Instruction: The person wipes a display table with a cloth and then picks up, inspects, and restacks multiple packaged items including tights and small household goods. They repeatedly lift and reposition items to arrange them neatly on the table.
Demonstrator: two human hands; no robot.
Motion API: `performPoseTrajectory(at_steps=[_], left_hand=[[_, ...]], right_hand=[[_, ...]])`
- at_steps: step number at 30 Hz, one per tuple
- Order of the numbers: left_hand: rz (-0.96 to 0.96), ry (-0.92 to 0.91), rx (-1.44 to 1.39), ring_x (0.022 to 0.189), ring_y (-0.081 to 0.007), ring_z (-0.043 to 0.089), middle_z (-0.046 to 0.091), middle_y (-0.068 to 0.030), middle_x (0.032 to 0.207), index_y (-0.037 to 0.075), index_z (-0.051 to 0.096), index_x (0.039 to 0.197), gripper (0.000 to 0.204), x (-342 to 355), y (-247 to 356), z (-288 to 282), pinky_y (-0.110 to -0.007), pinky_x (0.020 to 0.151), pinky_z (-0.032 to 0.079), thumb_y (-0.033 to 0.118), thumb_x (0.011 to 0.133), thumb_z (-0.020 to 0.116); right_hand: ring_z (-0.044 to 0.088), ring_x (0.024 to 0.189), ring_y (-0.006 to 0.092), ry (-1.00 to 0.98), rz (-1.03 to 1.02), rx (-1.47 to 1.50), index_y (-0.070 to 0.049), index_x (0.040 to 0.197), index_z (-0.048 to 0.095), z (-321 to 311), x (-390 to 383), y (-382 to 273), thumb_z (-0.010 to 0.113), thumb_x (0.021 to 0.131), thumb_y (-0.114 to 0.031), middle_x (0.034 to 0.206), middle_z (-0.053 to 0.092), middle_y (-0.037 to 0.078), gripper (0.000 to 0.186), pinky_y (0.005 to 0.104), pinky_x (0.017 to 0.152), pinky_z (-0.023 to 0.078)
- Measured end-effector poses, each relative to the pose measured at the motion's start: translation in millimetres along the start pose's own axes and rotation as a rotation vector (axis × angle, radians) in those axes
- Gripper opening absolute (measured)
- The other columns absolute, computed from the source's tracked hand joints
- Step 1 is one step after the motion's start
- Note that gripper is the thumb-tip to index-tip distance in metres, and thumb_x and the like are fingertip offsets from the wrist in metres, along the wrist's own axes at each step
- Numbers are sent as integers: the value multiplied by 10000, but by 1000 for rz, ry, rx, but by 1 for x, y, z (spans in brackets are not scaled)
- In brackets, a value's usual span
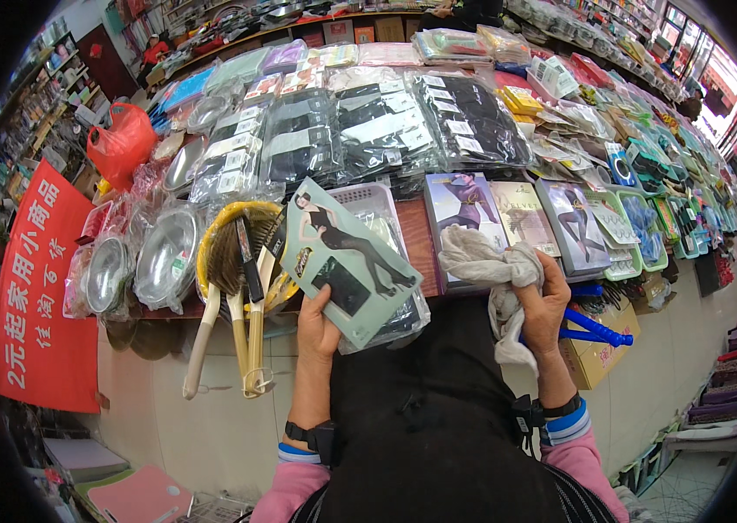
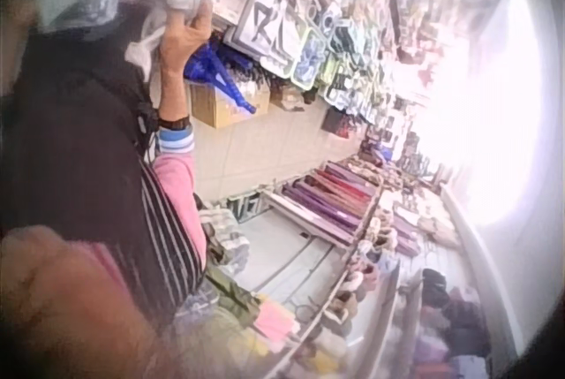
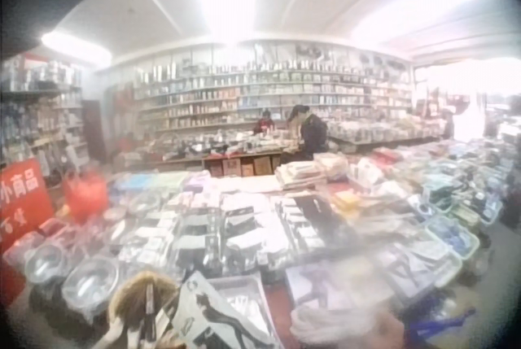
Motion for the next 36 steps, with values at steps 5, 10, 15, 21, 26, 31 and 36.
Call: performPoseTrajectory(at_steps=[5, 10, 15, 21, 26, 31, 36], left_hand=[[145, -84, 383, 1034, -213, 600, 564, -109, 1165, 16, 396, 1334, 564, -18, -18, 39, -339, 897, 527, -55, 806, 581], [149, -136, 632, 1157, -200, 537, 499, -113, 1302, 32, 373, 1380, 469, -38, -50, 59, -309, 947, 469, 42, 930, 505], [54, -182, 988, 1276, -233, 445, 457, -127, 1377, -9, 276, 1458, 663, -52, -71, 64, -338, 1041, 392, 60, 888, 607], [-92, -252, 705, 1042, -170, 574, 549, -90, 1207, 29, 308, 1434, 755, -55, -68, 77, -290, 879, 493, -84, 745, 597], [20, -203, 500, 1081, -218, 578, 546, -113, 1221, 36, 327, 1418, 716, -44, -44, 80, -334, 938, 485, -110, 755, 553], [143, -173, 427, 1031, -228, 609, 552, -124, 1210, 42, 311, 1421, 710, -31, -36, 79, -353, 890, 535, -111, 766, 538], [41, -102, 472, 1023, -211, 592, 545, -110, 1185, 41, 326, 1411, 708, -24, -72, 77, -333, 889, 515, -80, 759, 573]], right_hand=[[631, 951, 304, -254, -434, -299, -9, 1160, 600, 37, -10, -15, 672, 722, -5, 1102, 644, 175, 444, 369, 874, 491], [550, 1025, 339, -632, -615, -500, -96, 1202, 589, 106, -50, 4, 705, 700, -82, 1255, 560, 151, 515, 416, 841, 473], [567, 959, 324, -489, -605, -487, -84, 1178, 614, 111, -23, 17, 649, 723, -40, 1236, 550, 158, 458, 408, 788, 488], [598, 902, 324, -206, -475, -676, -116, 1116, 630, 76, 55, 55, 593, 753, -65, 969, 582, 126, 368, 409, 732, 510], [603, 912, 366, -484, -261, -898, -58, 1021, 651, 0, 37, 109, 570, 778, -73, 1048, 601, 140, 256, 423, 769, 503], [632, 986, 375, -737, 337, -566, -85, 1171, 594, -26, -52, 119, 646, 760, -171, 1053, 660, 194, 424, 400, 867, 494], [577, 1000, 149, -715, 537, 240, 21, 1318, 490, -1, -103, 107, 682, 846, -232, 1166, 624, 79, 569, 307, 853, 481]])
Point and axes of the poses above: each hand's wrist, its own x-axis towards the middle knuckle, its own z-axis out of the palm, y = z × x, the point moved 4 cm from there along x, towards the middle knuckle
